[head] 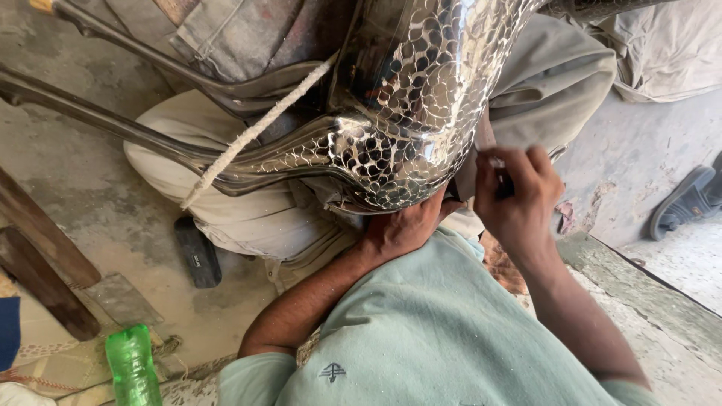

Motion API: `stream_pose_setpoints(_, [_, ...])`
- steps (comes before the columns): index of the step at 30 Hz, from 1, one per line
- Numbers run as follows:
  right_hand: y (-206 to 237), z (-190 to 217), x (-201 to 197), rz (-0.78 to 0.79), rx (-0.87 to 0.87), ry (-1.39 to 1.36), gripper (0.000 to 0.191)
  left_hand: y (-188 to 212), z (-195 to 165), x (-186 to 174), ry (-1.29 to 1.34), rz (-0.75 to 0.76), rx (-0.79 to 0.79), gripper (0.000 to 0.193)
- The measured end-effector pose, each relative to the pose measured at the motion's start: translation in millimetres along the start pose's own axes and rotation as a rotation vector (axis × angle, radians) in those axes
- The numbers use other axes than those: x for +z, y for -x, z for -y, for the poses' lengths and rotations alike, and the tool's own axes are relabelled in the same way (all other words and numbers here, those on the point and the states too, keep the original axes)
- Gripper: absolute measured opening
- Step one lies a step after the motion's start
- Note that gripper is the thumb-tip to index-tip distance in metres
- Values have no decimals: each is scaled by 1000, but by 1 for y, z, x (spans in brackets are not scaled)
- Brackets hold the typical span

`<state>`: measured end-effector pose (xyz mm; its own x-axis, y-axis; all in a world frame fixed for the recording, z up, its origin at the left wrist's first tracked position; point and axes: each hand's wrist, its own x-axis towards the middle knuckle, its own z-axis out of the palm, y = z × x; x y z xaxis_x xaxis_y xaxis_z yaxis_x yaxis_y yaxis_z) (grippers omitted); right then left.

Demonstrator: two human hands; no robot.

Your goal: The person sits on the floor and uses a wooden mallet to strike a chisel held against a silver-colored metal table base. They repeatedly tap the chisel to shape the metal, then switch to using a small metal file to smooth the surface. The person alternates between hammering and filing while adjusting the chisel position.

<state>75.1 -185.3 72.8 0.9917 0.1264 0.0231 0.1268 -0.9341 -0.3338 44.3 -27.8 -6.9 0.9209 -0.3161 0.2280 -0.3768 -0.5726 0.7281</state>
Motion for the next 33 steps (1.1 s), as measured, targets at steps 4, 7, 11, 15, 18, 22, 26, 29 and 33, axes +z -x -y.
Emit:
stream_pose_setpoints(4, [0, 0, 2, -16, -4, -35, 12, 0, -1, -3, -8, -2, 0, 69])
stream_pose_setpoints(7, [24, 10, -10, 46, 145, -60, 12, -2, 0, -5, 58, 40, -21, 68])
stream_pose_setpoints(11, [25, 12, -13, 30, 104, -61, 15, -2, 3, -6, 136, 85, -20, 69])
stream_pose_setpoints(15, [-5, 6, -1, 10, 14, -67, 14, -3, 2, -4, -69, 21, 32, 74])
stream_pose_setpoints(18, [-2, 8, -2, 8, 28, -66, 12, -3, 1, -5, 6, 3, 16, 73])
stream_pose_setpoints(22, [19, 19, -15, 28, 135, -69, 12, -3, 0, -7, 61, 90, -20, 71])
stream_pose_setpoints(26, [3, 15, -9, 3, 36, -29, 14, -4, 0, -8, -16, 14, 12, 71])
stream_pose_setpoints(29, [-18, 14, -1, -55, -42, -62, 12, -5, -1, -7, -58, -10, 19, 73])
stream_pose_setpoints(33, [0, 20, -8, -11, 83, -64, 11, -3, 1, -7, 21, 38, 24, 69])
